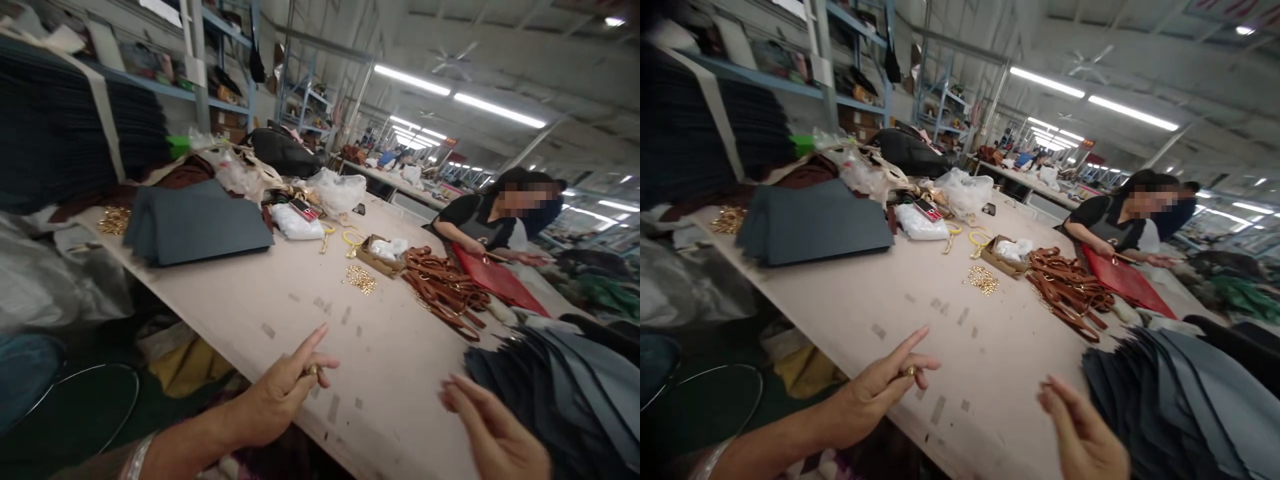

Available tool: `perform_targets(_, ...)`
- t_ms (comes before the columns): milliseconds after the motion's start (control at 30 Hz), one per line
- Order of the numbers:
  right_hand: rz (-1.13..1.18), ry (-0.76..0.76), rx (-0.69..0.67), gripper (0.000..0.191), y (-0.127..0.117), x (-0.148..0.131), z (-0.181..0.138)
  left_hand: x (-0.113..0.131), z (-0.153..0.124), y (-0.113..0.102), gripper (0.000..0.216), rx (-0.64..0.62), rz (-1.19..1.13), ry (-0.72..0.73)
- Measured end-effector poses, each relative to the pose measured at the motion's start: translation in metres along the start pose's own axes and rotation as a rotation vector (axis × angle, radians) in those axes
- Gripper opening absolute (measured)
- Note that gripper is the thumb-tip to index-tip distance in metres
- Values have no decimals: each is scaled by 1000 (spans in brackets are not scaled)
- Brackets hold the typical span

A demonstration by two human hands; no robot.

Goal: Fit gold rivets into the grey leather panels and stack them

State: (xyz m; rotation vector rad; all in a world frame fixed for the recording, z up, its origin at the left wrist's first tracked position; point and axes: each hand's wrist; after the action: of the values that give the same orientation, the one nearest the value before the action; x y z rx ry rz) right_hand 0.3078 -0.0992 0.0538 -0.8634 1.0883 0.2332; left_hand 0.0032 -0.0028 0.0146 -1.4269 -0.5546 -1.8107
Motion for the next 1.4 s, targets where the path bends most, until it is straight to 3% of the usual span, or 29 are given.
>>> perform_targets(67,5,-153,-211,28,52,-15,-27,0,-1,-1,60,-13,69,56)
perform_targets(167,73,-331,-395,17,119,-44,-60,-4,-6,-7,60,-15,167,147)
perform_targets(300,126,-443,-389,15,163,-68,-81,-15,-12,-18,62,33,231,218)
perform_targets(800,-18,-420,-382,16,189,-70,-86,-43,-18,-27,76,121,393,255)
perform_targets(1100,53,-239,-414,17,198,-64,-83,-47,-17,-23,76,144,386,275)
perform_targets(1300,134,-95,-421,17,205,-55,-81,-46,-14,-20,70,139,296,219)
perform_targets(1400,216,-23,-435,22,208,-58,-81,-41,-8,-20,60,208,175,136)
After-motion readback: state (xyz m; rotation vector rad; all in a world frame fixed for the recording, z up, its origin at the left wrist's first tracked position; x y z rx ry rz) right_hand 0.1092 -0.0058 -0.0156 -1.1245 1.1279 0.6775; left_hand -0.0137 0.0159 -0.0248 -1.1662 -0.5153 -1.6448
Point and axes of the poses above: each hand's wrist, its own z-axis towards the middle knuckle, its own y-axis out of the palm, x = y × z, and after that the axes turned 11 degrees about y, right-handed
